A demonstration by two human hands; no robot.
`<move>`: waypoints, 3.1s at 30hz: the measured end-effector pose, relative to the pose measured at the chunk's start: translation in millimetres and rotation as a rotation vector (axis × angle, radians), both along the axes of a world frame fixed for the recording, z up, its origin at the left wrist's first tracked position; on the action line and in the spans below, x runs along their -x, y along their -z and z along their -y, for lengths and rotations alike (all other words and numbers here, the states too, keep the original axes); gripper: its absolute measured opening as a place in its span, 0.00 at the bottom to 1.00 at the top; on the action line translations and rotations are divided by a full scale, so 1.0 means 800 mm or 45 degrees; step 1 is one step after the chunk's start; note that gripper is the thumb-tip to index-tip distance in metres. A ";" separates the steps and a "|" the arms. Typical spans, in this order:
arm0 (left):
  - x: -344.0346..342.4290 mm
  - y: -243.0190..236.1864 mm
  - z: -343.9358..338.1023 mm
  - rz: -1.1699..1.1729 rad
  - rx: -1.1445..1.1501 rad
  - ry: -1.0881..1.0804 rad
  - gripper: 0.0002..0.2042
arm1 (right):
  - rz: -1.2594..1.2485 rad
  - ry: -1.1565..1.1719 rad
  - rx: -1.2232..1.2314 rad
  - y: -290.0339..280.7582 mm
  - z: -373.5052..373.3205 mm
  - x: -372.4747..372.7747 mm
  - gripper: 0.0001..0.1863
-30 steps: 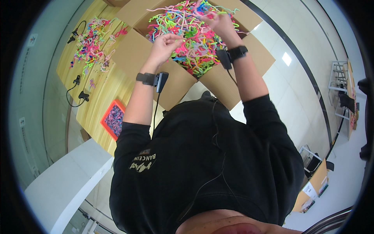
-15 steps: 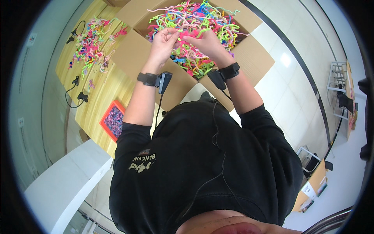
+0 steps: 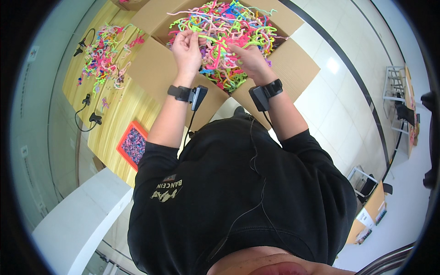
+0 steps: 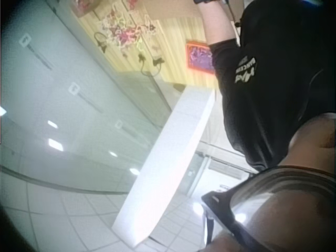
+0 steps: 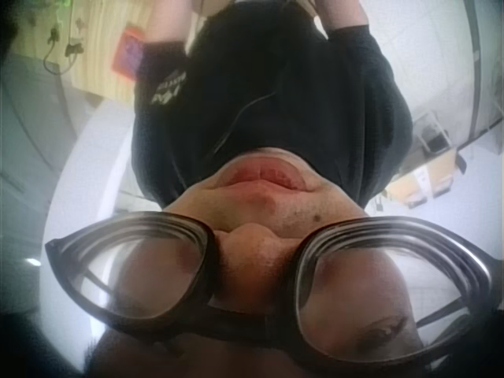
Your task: The person repeatedly picks up handfuls of colorful plastic strips from a cardboard box, separates them, and places them back into the box. The person also moves a small orange tray on the table and occasionally picks up strips from the table surface.
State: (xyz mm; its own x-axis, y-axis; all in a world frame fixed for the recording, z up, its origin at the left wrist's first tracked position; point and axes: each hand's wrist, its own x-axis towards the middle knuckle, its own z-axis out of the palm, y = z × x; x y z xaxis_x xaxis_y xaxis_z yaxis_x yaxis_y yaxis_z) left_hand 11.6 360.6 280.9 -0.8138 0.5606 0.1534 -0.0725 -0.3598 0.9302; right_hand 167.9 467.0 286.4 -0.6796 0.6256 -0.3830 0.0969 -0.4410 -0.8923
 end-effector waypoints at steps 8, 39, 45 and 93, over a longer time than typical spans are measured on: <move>-0.019 -0.012 0.014 -0.285 0.079 0.230 0.05 | 0.035 0.057 -0.232 -0.014 0.018 0.006 0.07; 0.003 0.051 0.006 -0.152 0.568 0.589 0.14 | 0.065 -0.078 -0.473 -0.026 -0.017 -0.003 0.15; 0.010 0.057 0.001 -0.631 0.674 0.175 0.14 | -0.095 0.032 -0.022 -0.030 -0.023 -0.020 0.16; -0.025 -0.020 0.002 -0.343 0.191 0.602 0.19 | -0.164 -0.212 -0.355 -0.025 -0.010 -0.028 0.11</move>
